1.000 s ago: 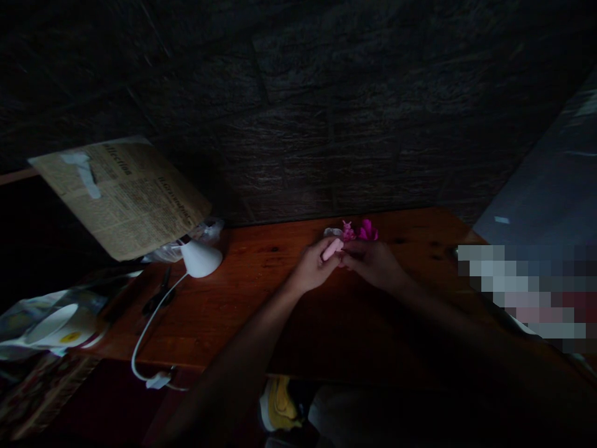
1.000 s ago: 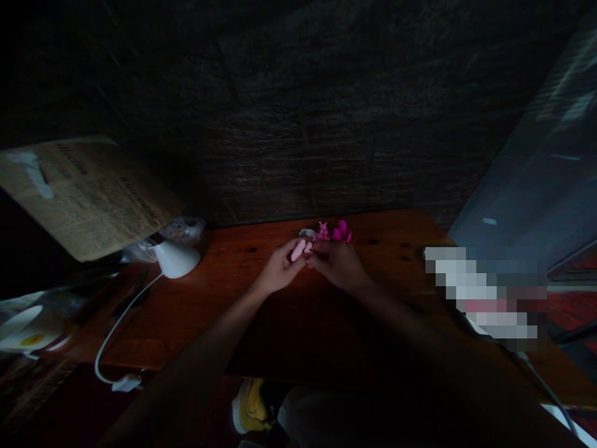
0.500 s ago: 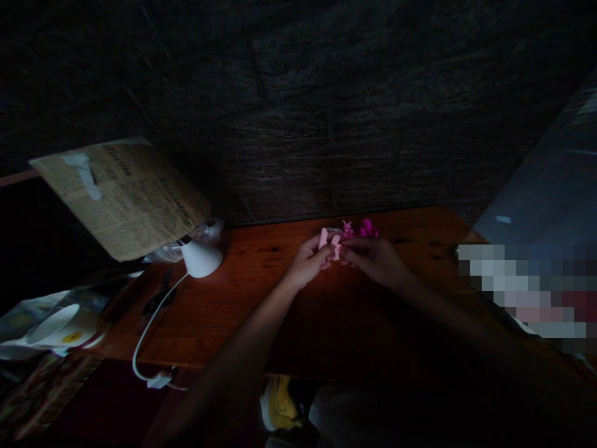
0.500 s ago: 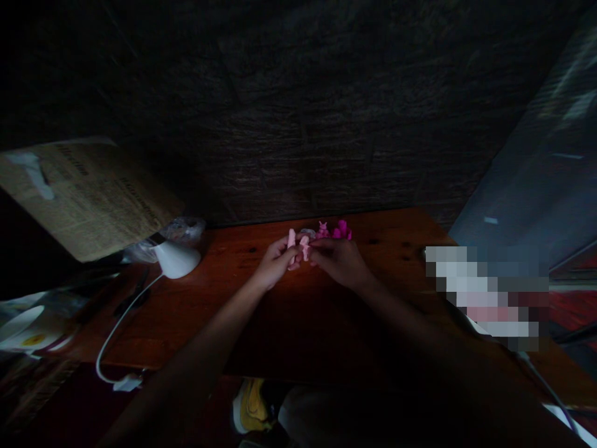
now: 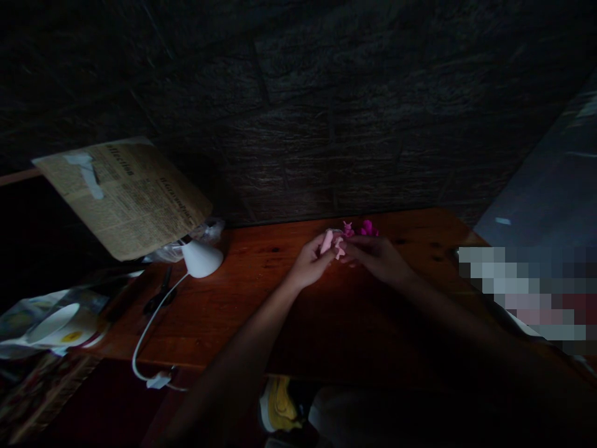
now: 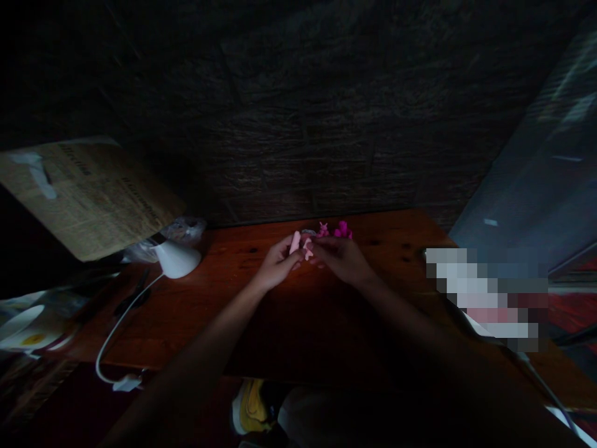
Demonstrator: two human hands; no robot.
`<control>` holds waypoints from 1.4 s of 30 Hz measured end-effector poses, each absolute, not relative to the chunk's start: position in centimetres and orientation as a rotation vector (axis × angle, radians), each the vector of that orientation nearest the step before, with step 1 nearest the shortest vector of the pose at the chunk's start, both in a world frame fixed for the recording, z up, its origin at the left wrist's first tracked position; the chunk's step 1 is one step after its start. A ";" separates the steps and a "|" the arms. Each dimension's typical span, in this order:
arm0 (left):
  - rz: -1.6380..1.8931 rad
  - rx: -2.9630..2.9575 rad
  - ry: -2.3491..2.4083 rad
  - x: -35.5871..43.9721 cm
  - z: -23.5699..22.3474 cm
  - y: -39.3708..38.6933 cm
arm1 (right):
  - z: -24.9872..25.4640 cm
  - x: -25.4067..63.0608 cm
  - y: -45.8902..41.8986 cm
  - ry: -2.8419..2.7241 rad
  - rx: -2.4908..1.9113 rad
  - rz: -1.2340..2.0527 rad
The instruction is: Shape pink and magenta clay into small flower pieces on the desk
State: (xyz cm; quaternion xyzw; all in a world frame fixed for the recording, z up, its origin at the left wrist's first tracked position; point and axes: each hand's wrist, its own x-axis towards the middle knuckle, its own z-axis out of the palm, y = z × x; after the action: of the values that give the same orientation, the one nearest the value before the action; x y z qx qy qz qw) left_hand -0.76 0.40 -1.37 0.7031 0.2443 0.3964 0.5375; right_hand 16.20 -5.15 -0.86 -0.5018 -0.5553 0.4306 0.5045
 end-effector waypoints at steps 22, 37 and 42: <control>0.878 1.539 0.752 -0.9 -0.9 0.3 | -1.4 16.0 -5.3 -1.382 -1.155 1.020; 0.773 1.336 0.638 -1.3 -0.7 0.4 | -0.4 15.6 -5.8 -1.354 -1.180 0.999; 0.764 1.342 0.628 -1.3 -0.8 0.4 | -0.7 15.9 -5.7 -1.397 -1.174 0.945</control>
State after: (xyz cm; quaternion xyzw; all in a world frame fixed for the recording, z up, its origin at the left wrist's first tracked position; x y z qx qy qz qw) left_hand -1.30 0.39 -0.82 0.5961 0.2791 0.3391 0.6721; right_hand 15.95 -5.65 -0.69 -0.4890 -0.5818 0.3936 0.5171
